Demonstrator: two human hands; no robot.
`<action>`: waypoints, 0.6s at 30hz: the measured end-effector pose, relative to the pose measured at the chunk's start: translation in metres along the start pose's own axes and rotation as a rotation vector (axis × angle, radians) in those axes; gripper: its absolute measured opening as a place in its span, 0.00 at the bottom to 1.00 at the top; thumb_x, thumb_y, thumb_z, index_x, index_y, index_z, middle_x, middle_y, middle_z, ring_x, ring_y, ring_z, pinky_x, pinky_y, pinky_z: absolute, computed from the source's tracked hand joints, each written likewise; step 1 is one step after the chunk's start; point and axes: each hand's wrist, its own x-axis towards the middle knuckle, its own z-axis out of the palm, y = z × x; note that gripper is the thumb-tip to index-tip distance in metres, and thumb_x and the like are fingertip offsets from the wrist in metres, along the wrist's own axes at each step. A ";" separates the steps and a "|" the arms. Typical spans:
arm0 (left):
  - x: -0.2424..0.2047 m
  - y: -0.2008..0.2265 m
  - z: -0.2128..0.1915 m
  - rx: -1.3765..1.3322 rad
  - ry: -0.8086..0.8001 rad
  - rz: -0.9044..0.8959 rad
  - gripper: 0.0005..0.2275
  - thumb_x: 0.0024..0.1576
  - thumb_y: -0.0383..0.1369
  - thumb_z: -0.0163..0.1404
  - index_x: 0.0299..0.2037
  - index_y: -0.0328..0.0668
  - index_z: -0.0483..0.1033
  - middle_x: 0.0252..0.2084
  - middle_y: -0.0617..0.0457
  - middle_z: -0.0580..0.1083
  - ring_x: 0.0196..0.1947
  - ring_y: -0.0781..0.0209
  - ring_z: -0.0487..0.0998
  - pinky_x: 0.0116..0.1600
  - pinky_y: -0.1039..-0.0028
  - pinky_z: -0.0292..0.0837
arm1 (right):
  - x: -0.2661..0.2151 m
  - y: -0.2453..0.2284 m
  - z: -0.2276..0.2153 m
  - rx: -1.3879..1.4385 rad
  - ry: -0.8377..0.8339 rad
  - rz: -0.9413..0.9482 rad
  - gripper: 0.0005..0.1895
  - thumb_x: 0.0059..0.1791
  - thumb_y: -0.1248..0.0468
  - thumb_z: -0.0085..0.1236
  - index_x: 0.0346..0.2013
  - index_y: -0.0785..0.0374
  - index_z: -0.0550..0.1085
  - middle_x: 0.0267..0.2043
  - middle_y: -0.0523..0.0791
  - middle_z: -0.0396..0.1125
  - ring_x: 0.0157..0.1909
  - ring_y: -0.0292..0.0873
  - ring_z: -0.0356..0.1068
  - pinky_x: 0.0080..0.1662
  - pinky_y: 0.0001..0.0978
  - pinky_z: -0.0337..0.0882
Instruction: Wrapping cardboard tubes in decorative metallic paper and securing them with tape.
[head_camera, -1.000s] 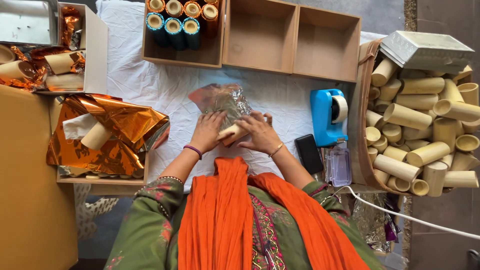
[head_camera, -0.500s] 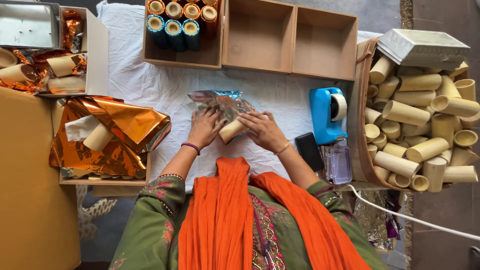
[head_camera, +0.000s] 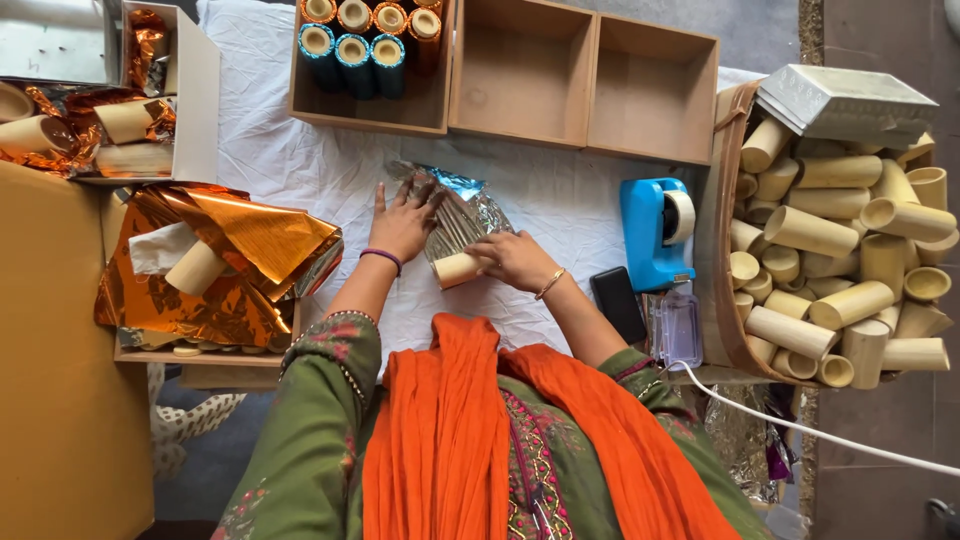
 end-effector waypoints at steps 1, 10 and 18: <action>0.002 0.000 -0.003 0.000 0.002 -0.001 0.26 0.61 0.45 0.47 0.72 0.69 0.59 0.76 0.62 0.55 0.76 0.53 0.51 0.72 0.35 0.31 | 0.001 0.000 0.001 -0.002 0.000 -0.001 0.23 0.49 0.54 0.59 0.60 0.47 0.73 0.57 0.40 0.70 0.56 0.46 0.68 0.52 0.47 0.66; -0.001 0.006 0.006 0.013 0.156 -0.010 0.22 0.61 0.41 0.47 0.67 0.64 0.66 0.74 0.52 0.59 0.74 0.51 0.54 0.71 0.37 0.36 | -0.001 0.000 0.006 -0.116 0.094 0.022 0.23 0.51 0.53 0.55 0.61 0.47 0.72 0.58 0.42 0.68 0.57 0.48 0.66 0.50 0.48 0.63; -0.070 0.054 -0.048 -0.393 0.271 0.114 0.17 0.54 0.42 0.59 0.50 0.44 0.77 0.52 0.50 0.74 0.54 0.51 0.73 0.59 0.57 0.62 | 0.000 0.009 0.007 0.237 0.310 0.015 0.14 0.58 0.54 0.49 0.54 0.53 0.76 0.54 0.43 0.74 0.57 0.45 0.72 0.57 0.41 0.70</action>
